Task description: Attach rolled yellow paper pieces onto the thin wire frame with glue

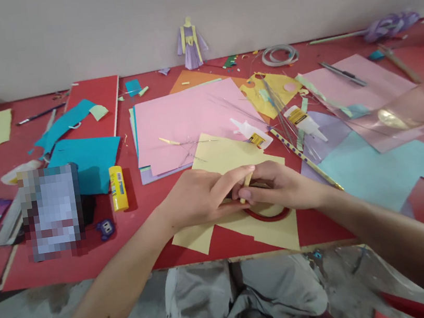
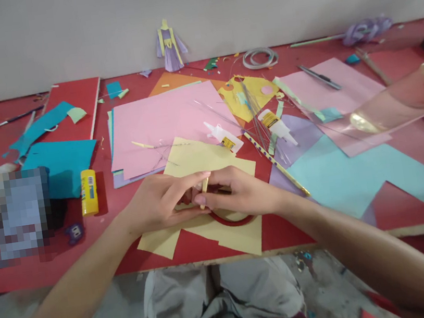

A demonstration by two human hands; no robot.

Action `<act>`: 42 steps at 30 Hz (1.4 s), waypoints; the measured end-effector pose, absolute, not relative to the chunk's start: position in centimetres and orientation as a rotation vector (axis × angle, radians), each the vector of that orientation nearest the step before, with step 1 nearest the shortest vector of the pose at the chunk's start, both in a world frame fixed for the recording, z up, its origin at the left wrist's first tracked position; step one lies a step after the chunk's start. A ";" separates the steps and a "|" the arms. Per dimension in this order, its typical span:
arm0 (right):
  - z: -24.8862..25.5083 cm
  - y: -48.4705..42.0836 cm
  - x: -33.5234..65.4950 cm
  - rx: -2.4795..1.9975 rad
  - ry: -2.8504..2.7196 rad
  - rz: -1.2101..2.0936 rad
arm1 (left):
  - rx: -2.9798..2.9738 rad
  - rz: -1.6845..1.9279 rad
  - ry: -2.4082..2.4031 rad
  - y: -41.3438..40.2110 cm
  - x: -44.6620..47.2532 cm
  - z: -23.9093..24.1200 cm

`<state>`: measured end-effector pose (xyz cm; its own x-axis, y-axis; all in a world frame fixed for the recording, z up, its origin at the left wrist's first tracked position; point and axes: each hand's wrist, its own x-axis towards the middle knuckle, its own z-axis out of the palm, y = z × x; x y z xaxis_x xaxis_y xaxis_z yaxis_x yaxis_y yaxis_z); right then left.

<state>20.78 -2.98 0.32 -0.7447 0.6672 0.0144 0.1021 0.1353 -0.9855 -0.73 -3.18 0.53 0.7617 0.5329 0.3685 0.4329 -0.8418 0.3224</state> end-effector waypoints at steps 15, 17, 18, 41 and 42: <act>0.9 -3.2 20.6 -0.707 -1.812 1.714 | 2.658 0.887 0.719 -3.1 -0.9 -0.1; 0.8 -3.2 20.6 -0.721 -1.822 1.697 | 2.652 0.859 0.734 -3.1 -0.9 -0.1; 0.8 -3.1 20.6 -0.729 -1.833 1.684 | 2.649 0.847 0.742 -3.1 -0.9 -0.1; 0.4 -3.2 20.7 -0.770 -1.633 1.733 | 2.494 0.658 0.728 -3.2 -0.9 0.2; 0.4 -3.2 20.7 -0.784 -1.619 1.728 | 2.491 0.645 0.736 -3.2 -0.9 0.2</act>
<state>20.67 -3.16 0.40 -0.6201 0.7845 -0.0002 -0.0508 -0.0404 -0.9979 -0.88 -3.16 0.18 0.7465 0.5931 0.3016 0.3767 -0.7504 0.5432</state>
